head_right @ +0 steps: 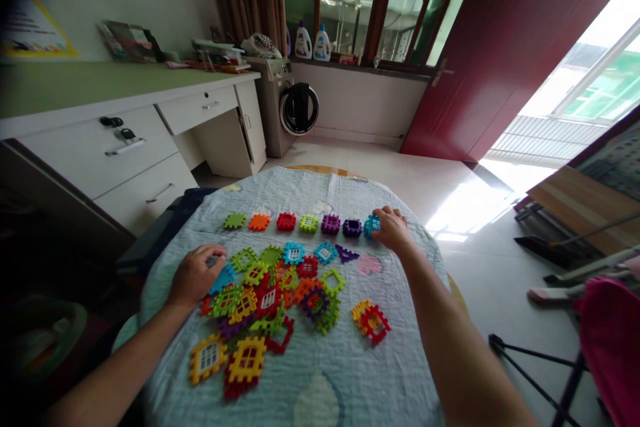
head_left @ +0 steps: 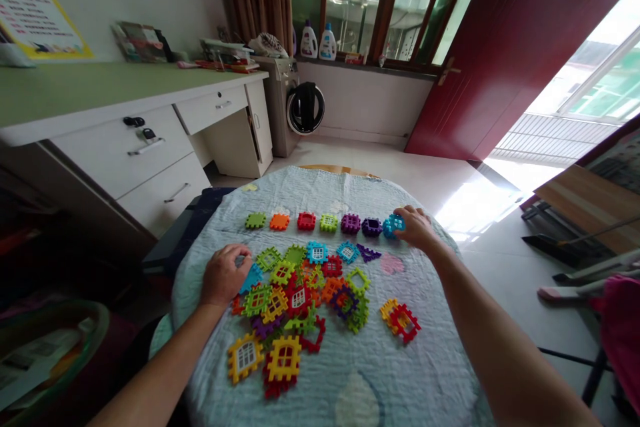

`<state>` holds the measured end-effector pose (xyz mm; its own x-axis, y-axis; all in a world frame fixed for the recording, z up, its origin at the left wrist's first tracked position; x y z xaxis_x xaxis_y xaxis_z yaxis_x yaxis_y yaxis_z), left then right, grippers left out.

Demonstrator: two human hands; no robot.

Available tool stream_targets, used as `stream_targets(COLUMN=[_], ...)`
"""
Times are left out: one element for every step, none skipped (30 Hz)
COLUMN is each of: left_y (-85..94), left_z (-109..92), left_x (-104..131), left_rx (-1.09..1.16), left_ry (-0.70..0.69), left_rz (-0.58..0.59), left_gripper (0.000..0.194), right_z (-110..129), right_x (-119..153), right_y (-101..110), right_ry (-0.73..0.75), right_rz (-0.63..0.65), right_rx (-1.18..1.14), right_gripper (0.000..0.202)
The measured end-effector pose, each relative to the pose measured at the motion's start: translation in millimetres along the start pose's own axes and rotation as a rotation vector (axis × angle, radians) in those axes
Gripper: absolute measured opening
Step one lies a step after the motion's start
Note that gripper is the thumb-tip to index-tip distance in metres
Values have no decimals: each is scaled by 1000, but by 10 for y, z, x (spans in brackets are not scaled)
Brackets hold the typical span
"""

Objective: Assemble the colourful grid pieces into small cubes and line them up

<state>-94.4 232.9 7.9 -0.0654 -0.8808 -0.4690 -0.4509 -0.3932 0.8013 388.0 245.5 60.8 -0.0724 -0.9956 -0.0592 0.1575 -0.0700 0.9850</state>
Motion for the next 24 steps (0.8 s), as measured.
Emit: stream_targets(left_y=[4,9,13,16,20,23,25,27,29,30,30,30,31,33,35,38,39,39,37,35,31,28,24,22], left_z=[-2,-5,-8,-12,-14,-15,-16,-16,-16,-16,-16,-17,-18,-18,-20,-23,-25,-25,-25,-24,-21,-16,-12,-6], left_x=[0,-1,-1,-2,-3,-4,-4,-5,-5,-5,-6,-6,-7,-7,-9,-10,-11,-11,-11,-11,-9,-8,-7,-6], left_rx=[1,2,3,3,3,3,2,1,0,-1,-1,0,0,1,2,3,3,4,4,3,2,1,1,1], left_ry=[0,0,0,1,1,3,4,4,4,4,3,4,5,8,9,11,12,13,13,12,11,11,10,10], left_rz=[0,0,1,3,5,6,7,7,7,7,7,7,7,6,6,6,7,8,10,12,13,14,14,12], left_gripper=[18,18,18,18,18,18,18,18,18,18,18,18,18,18,18,18,18,18,18,17,17,17,18,18], right_z=[-57,-107,-150,-182,-203,-214,-216,-213,-208,-203,-200,-197,-196,-194,-193,-190,-185,-178,-167,-152,-134,-113,-86,-57], right_x=[-88,-161,-218,-263,-296,-320,-337,-348,-355,-360,-363,-365,-366,-368,-369,-369,-368,-364,-356,-341,-318,-282,-228,-154], right_y=[-43,-92,-140,-181,-214,-239,-260,-280,-299,-317,-333,-349,-362,-372,-379,-382,-379,-369,-354,-327,-285,-228,-162,-91], right_ry=[-6,-13,-21,-25,-27,-24,-18,-11,-4,1,5,6,8,9,11,12,14,16,18,20,20,19,20,20], right_rz=[40,79,111,134,147,153,155,158,160,160,160,158,155,151,145,140,135,129,124,115,96,65,24,-27], right_rx=[20,37,49,56,58,58,56,56,56,56,57,58,59,60,61,61,60,59,59,56,49,35,13,-16], right_gripper=[52,52,52,52,52,52,52,53,53,52,52,52,52,52,52,52,53,54,56,60,63,66,67,66])
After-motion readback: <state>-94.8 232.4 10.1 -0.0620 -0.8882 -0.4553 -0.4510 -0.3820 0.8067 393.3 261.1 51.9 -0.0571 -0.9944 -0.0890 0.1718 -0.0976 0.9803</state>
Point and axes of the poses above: each hand's wrist, its own x-axis away from the middle knuckle, its own y-axis out of the back of the hand, z = x × y, the point moved 10 cm from there along -x, towards the middle knuckle, and after that the axes turned 5 degrees about -x, right-handed, at the moved point
